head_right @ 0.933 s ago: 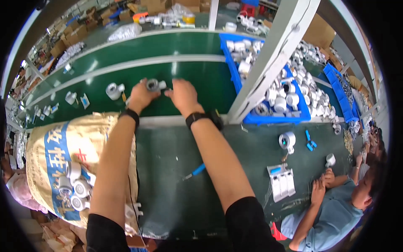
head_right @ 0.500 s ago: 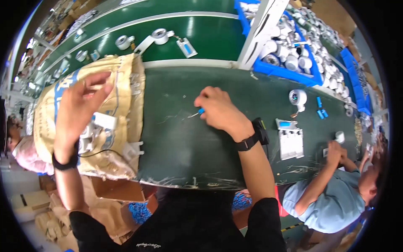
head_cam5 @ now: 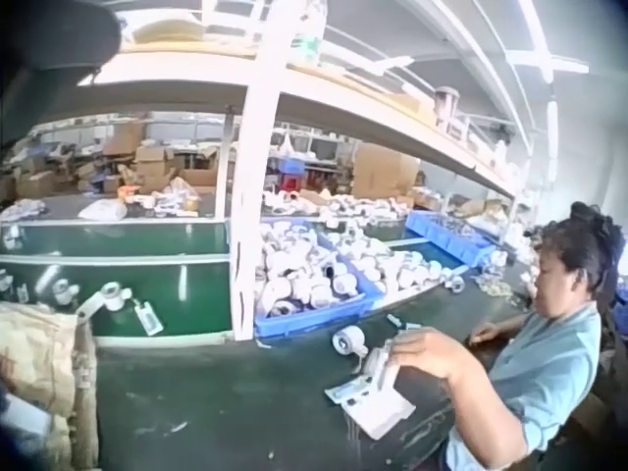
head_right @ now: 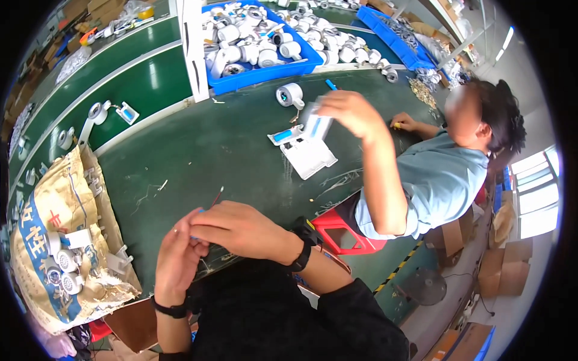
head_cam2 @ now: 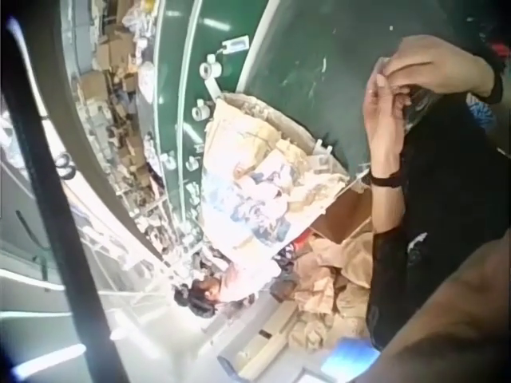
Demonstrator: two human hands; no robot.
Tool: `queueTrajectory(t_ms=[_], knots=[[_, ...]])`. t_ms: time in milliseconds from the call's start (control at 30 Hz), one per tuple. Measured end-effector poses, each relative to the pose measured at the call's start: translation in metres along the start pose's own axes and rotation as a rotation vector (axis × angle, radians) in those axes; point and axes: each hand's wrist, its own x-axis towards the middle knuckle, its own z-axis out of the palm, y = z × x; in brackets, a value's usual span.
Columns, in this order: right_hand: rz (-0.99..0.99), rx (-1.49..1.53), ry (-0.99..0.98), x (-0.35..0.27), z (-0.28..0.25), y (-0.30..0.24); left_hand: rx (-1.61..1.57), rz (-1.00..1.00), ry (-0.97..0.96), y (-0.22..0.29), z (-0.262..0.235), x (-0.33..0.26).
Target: The person assembles electronic components by hand, inserting batteries into plastic housings and peeling adhesive backing from light panels to press them into place. They then connect the wiring, snap the housing pieces together, and place the completed units into a cardboard box.
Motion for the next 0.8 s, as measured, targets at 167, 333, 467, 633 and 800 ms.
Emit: queueTrajectory(t_ms=[167,333,467,633,800], knots=[[0.14,0.024,0.129,-0.029,-0.009,-0.003,-0.041,-0.04,0.013,-0.003,0.032,0.034],[0.487,0.181,0.493,-0.032,0.004,-0.017,0.085,0.259,0.063,-0.023,0.049,0.05],[0.758,0.793,0.496,-0.042,0.016,-0.015,0.062,0.337,0.053,-0.024,0.065,0.048],[0.759,0.89,0.571,-0.045,0.012,-0.006,0.084,0.292,-0.019,-0.025,0.069,0.048],[0.702,-0.016,0.623,-0.073,-0.039,0.034,1.08,0.345,0.049,0.021,0.055,0.057]])
